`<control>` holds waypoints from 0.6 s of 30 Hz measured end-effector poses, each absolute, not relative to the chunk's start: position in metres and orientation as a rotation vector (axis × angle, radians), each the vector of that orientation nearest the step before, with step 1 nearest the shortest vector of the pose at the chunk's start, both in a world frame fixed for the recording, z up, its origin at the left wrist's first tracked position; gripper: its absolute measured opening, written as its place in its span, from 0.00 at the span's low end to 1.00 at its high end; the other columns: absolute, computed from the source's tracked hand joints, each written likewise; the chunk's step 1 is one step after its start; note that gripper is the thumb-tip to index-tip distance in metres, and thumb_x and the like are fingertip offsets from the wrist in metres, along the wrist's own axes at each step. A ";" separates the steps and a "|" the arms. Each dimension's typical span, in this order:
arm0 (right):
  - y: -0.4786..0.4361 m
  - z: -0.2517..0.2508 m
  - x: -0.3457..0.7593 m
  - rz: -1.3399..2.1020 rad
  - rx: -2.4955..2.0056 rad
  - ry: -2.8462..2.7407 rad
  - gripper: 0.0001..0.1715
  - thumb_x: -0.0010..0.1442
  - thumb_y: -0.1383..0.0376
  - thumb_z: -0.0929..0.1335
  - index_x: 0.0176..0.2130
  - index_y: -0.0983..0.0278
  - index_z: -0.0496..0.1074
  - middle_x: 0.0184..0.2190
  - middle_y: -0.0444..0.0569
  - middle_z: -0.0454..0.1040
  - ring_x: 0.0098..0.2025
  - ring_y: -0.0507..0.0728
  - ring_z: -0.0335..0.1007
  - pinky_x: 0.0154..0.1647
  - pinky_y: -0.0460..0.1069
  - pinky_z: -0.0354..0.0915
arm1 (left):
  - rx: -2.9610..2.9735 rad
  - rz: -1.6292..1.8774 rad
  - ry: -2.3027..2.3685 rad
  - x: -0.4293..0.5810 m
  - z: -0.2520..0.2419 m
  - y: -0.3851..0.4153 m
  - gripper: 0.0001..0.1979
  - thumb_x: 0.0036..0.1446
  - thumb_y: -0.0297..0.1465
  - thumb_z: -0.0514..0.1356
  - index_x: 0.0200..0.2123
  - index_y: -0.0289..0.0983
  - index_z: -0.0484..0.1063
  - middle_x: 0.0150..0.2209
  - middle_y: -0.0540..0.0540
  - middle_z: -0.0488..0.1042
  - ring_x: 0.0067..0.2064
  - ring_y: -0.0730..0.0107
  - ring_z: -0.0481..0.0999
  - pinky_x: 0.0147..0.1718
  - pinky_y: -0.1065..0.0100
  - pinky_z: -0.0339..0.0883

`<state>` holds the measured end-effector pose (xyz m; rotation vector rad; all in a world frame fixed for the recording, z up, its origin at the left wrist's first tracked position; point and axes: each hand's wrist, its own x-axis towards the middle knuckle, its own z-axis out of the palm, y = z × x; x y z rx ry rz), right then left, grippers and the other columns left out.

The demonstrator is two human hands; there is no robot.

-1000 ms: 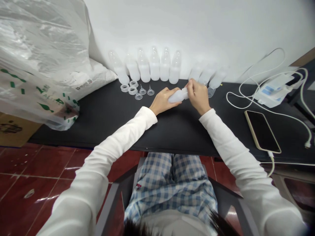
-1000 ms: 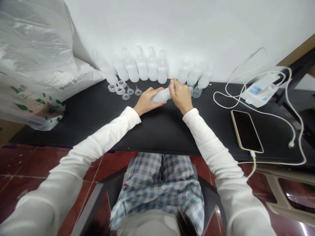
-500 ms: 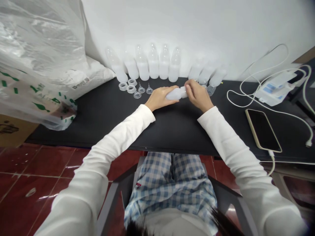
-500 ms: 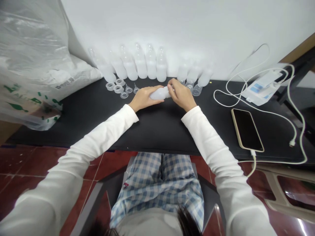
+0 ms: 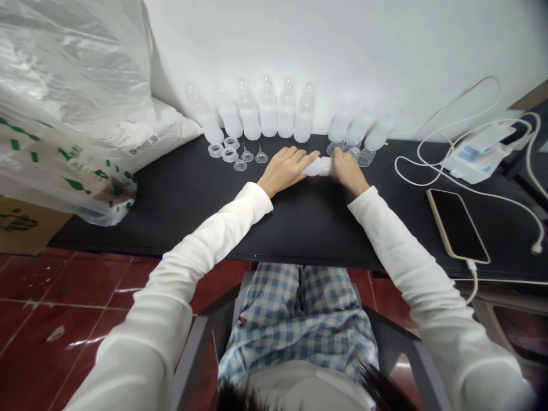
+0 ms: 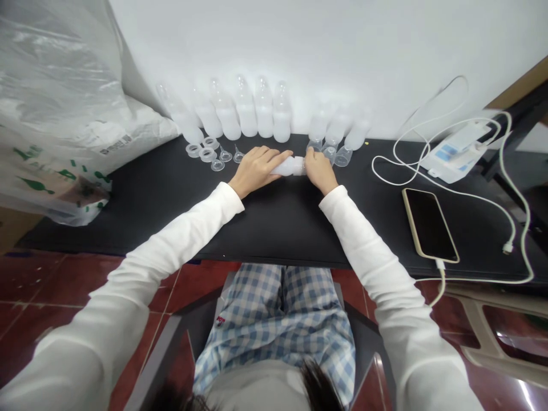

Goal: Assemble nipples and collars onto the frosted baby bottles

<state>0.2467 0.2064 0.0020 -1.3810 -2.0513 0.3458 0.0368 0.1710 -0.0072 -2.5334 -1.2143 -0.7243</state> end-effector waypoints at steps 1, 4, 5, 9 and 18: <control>0.204 0.005 0.247 0.391 -1.444 -2.000 0.36 0.74 0.48 0.47 0.30 0.61 0.68 0.28 0.56 0.74 0.40 0.68 0.76 0.48 0.67 0.71 | -2.524 -0.741 -1.244 0.038 -0.007 0.171 0.27 0.65 0.35 0.60 0.66 0.39 0.65 0.52 0.36 0.77 0.53 0.50 0.75 0.53 0.53 0.68; 0.191 0.017 0.244 0.278 -1.364 -1.984 0.31 0.72 0.43 0.53 0.44 0.60 0.71 0.37 0.55 0.77 0.43 0.64 0.76 0.51 0.61 0.70 | -2.493 -0.844 -1.386 0.036 -0.007 0.172 0.27 0.63 0.38 0.63 0.64 0.38 0.67 0.50 0.36 0.79 0.52 0.51 0.77 0.53 0.55 0.69; 0.187 0.020 0.244 0.230 -1.284 -2.042 0.29 0.72 0.43 0.55 0.48 0.60 0.70 0.40 0.55 0.78 0.44 0.64 0.76 0.52 0.59 0.70 | -2.499 -0.886 -1.428 0.035 -0.008 0.172 0.28 0.62 0.39 0.64 0.63 0.38 0.68 0.51 0.37 0.79 0.52 0.51 0.78 0.52 0.56 0.70; 0.181 0.025 0.244 0.150 -1.192 -2.200 0.27 0.71 0.45 0.56 0.47 0.60 0.71 0.38 0.54 0.78 0.41 0.63 0.76 0.47 0.57 0.69 | -2.595 -0.948 -1.440 0.029 -0.011 0.172 0.31 0.58 0.43 0.69 0.61 0.39 0.70 0.56 0.40 0.78 0.54 0.54 0.79 0.53 0.59 0.72; 0.184 0.026 0.241 0.125 -1.348 -1.992 0.30 0.72 0.44 0.53 0.37 0.58 0.70 0.26 0.47 0.72 0.30 0.59 0.70 0.39 0.54 0.68 | -2.533 -0.901 -1.401 0.038 -0.012 0.172 0.30 0.62 0.44 0.65 0.62 0.35 0.69 0.51 0.35 0.79 0.49 0.50 0.80 0.51 0.55 0.72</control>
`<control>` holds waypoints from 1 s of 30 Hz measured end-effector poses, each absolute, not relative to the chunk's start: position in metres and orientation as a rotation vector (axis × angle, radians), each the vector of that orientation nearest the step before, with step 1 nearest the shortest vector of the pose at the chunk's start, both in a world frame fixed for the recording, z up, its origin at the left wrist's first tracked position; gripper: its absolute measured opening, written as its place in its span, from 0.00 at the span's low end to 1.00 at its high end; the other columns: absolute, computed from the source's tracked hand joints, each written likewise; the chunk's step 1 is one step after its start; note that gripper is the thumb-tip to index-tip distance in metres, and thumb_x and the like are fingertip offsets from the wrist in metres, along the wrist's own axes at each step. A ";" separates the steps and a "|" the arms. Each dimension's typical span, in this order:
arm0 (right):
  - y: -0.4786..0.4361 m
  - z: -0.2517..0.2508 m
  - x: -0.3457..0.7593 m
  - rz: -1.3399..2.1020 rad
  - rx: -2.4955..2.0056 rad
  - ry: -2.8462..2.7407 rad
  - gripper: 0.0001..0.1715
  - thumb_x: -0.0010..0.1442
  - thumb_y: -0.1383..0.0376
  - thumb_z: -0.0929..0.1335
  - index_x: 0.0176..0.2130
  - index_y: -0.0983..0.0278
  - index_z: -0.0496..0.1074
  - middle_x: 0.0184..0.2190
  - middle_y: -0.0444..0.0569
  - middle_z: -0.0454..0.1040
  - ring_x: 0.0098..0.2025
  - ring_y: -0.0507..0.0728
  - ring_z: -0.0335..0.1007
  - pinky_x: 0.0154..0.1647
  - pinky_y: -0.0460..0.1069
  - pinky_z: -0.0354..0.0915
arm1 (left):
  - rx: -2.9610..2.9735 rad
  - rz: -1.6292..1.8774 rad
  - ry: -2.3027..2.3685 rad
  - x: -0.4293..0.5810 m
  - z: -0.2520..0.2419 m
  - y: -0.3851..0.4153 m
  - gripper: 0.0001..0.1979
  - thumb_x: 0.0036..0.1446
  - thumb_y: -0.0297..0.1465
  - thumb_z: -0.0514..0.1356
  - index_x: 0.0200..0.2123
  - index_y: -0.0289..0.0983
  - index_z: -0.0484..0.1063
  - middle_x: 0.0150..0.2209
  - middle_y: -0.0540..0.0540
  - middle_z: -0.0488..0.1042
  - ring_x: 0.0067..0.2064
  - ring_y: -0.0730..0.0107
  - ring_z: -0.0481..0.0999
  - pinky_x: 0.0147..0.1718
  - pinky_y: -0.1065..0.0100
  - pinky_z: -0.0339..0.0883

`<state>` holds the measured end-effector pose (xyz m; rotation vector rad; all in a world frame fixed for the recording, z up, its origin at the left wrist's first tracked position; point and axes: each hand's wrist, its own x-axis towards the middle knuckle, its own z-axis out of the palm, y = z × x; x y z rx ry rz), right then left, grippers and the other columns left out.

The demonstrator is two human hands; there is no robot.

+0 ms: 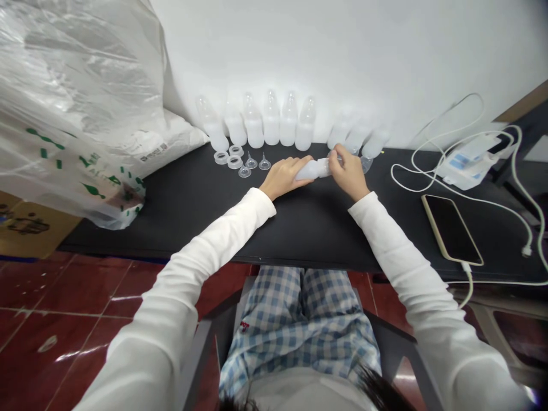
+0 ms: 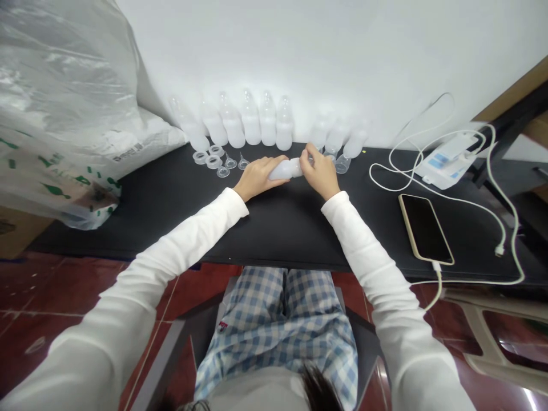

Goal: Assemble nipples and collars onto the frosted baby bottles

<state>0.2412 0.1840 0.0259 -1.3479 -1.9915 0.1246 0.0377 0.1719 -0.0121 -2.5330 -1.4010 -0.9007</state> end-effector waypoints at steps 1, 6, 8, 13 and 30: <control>0.184 0.026 0.241 0.138 -1.337 -1.969 0.31 0.72 0.42 0.54 0.36 0.58 0.70 0.26 0.47 0.71 0.29 0.59 0.69 0.39 0.54 0.68 | -2.528 -0.898 -1.396 0.038 -0.012 0.172 0.30 0.62 0.45 0.65 0.62 0.34 0.69 0.52 0.34 0.79 0.50 0.50 0.80 0.52 0.54 0.71; 0.191 0.058 0.238 0.112 -1.323 -1.869 0.32 0.69 0.38 0.57 0.37 0.60 0.70 0.26 0.47 0.71 0.31 0.58 0.69 0.40 0.55 0.70 | -2.543 -1.098 -1.335 0.033 -0.009 0.175 0.30 0.67 0.48 0.56 0.63 0.34 0.64 0.57 0.34 0.75 0.55 0.52 0.76 0.56 0.56 0.67; 0.199 0.088 0.235 0.026 -1.357 -1.810 0.29 0.70 0.41 0.59 0.38 0.61 0.71 0.29 0.48 0.73 0.34 0.58 0.70 0.43 0.55 0.71 | -2.469 -1.259 -1.361 0.029 -0.009 0.176 0.27 0.71 0.47 0.50 0.63 0.35 0.62 0.57 0.34 0.74 0.57 0.56 0.75 0.57 0.57 0.67; 0.240 0.157 0.222 -0.156 -1.416 -1.877 0.18 0.70 0.48 0.62 0.40 0.54 0.73 0.42 0.53 0.79 0.47 0.66 0.75 0.56 0.63 0.71 | -2.240 -1.470 -1.504 0.024 -0.014 0.182 0.24 0.74 0.45 0.40 0.53 0.35 0.66 0.48 0.36 0.76 0.51 0.61 0.76 0.53 0.59 0.68; 0.310 0.094 0.195 -0.143 -1.619 -1.952 0.22 0.74 0.50 0.61 0.47 0.67 0.68 0.43 0.56 0.77 0.50 0.60 0.72 0.53 0.53 0.64 | -2.002 -1.441 -1.473 0.028 -0.011 0.181 0.19 0.75 0.38 0.41 0.43 0.38 0.68 0.40 0.40 0.76 0.43 0.61 0.75 0.44 0.59 0.67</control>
